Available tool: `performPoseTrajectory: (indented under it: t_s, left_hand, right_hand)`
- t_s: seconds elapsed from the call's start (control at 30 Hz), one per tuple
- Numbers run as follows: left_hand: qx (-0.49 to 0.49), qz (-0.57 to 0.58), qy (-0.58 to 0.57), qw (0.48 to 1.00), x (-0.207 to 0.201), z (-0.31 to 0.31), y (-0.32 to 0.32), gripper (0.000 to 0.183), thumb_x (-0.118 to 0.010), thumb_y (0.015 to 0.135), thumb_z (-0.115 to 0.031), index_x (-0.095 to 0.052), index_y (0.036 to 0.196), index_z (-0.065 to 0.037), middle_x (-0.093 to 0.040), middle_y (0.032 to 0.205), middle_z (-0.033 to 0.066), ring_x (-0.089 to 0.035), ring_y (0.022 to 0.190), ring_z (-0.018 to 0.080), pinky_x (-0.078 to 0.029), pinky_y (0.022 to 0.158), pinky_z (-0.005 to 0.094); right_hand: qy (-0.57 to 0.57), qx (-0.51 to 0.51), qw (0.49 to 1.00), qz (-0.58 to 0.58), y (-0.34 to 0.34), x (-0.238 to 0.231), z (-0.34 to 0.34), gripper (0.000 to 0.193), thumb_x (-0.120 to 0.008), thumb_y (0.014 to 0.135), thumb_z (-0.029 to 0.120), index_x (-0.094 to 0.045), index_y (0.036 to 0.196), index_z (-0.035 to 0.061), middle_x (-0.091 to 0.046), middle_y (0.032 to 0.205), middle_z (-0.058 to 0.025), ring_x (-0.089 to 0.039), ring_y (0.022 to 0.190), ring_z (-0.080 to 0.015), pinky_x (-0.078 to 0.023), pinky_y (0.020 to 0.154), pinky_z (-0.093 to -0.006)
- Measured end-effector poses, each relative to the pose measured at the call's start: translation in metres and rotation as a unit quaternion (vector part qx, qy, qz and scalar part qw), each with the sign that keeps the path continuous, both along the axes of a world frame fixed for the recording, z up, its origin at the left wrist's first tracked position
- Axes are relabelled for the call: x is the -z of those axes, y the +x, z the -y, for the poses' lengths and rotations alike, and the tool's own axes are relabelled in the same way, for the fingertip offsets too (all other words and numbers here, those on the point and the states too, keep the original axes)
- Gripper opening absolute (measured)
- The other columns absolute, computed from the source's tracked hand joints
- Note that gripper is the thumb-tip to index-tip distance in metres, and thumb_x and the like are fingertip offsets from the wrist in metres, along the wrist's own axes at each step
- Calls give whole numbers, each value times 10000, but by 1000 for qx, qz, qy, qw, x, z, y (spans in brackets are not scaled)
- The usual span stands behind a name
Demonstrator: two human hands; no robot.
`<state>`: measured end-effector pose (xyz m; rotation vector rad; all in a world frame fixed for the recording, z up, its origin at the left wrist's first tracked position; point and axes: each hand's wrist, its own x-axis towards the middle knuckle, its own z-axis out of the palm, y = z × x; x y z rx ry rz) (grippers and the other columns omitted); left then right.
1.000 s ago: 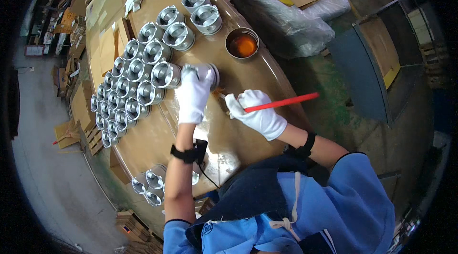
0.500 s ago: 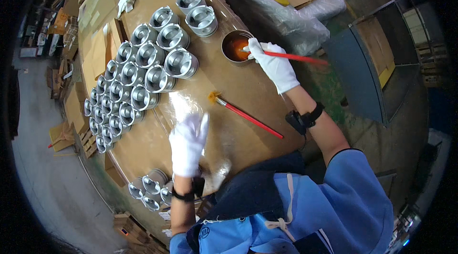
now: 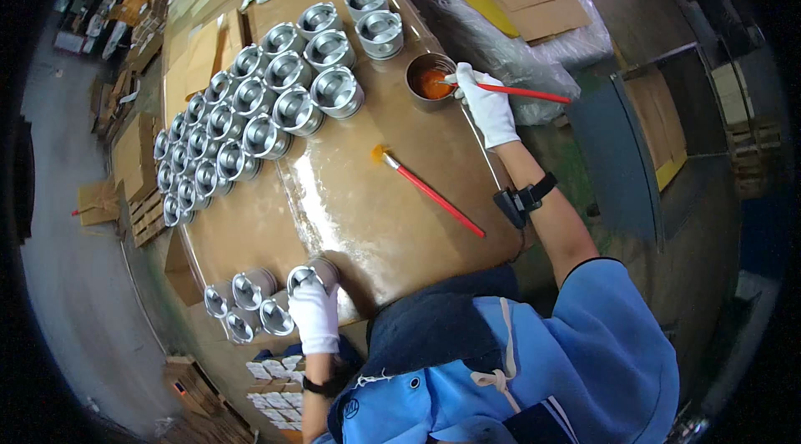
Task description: The person applies a protective coating to the crown of metal pistons using a handheld brush.
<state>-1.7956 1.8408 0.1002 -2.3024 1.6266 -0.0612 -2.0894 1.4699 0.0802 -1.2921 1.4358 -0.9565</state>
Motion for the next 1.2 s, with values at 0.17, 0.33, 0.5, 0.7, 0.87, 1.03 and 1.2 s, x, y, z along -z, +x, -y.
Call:
performPoseTrajectory:
  t_s: [0.17, 0.33, 0.5, 0.7, 0.87, 1.03, 1.2]
  left_hand:
    - [-51, -295, -107, 948, -14, 23, 35, 508, -801, 847, -426, -676, 967, 52, -752, 866, 154, -744, 738, 295, -582, 683, 450]
    - [-246, -793, -341, 442, -16, 63, -3, 411, -681, 989, -186, -609, 1317, 51, -678, 1245, 125, -625, 1102, 174, -495, 993, 335]
    - [-269, -897, -332, 114, -25, 119, -42, 485, -600, 1050, -288, -466, 1480, -107, -583, 1419, 98, -619, 1236, 237, -537, 1055, 400]
    - [-259, -898, -338, 113, -27, 126, -51, 538, -590, 1048, -315, -415, 1521, -130, -540, 1477, 93, -605, 1267, 260, -553, 1059, 451]
    - [-380, -886, -266, -6, -22, 126, -35, 528, -577, 1052, -330, -427, 1519, -132, -550, 1474, 102, -607, 1266, 279, -533, 1071, 476]
    - [-195, -860, -121, 456, -55, 137, -18, 506, -694, 952, -341, -619, 1312, 7, -713, 1218, 144, -710, 1064, 232, -569, 945, 364]
    - [-149, -588, -87, 790, -51, 162, -45, 334, -781, 923, -244, -722, 1090, 39, -753, 967, 47, -677, 813, 106, -549, 739, 270]
  right_hand:
    - [45, -6, 997, 56, 4, -25, -25, 486, -532, 1051, 513, -780, 1102, 99, -726, 850, 2, -576, 723, -41, -439, 658, -215]
    - [66, -74, 993, 68, 40, -67, -88, 537, -537, 1048, 524, -744, 898, 51, -749, 825, -39, -650, 715, -71, -484, 687, -245]
    - [20, -169, 968, 187, 72, -93, -151, 496, -531, 1080, 393, -665, 836, -18, -744, 812, -148, -715, 742, -185, -569, 725, -317]
    - [66, -161, 974, 145, 84, -86, -143, 529, -565, 1058, 411, -703, 779, -16, -732, 728, -94, -682, 647, -131, -538, 636, -286]
    - [151, -119, 971, 142, 80, -77, -117, 536, -562, 1052, 461, -718, 807, 10, -740, 769, -91, -682, 668, -122, -544, 660, -271]
    - [154, -154, 964, 155, 81, -68, -88, 536, -578, 1040, 478, -664, 742, 40, -676, 679, -32, -615, 607, -98, -489, 598, -277]
    - [-243, -269, 928, -88, 69, -58, -114, 206, -661, 948, 181, -644, 807, 32, -554, 669, -73, -563, 597, -252, -441, 537, -409]
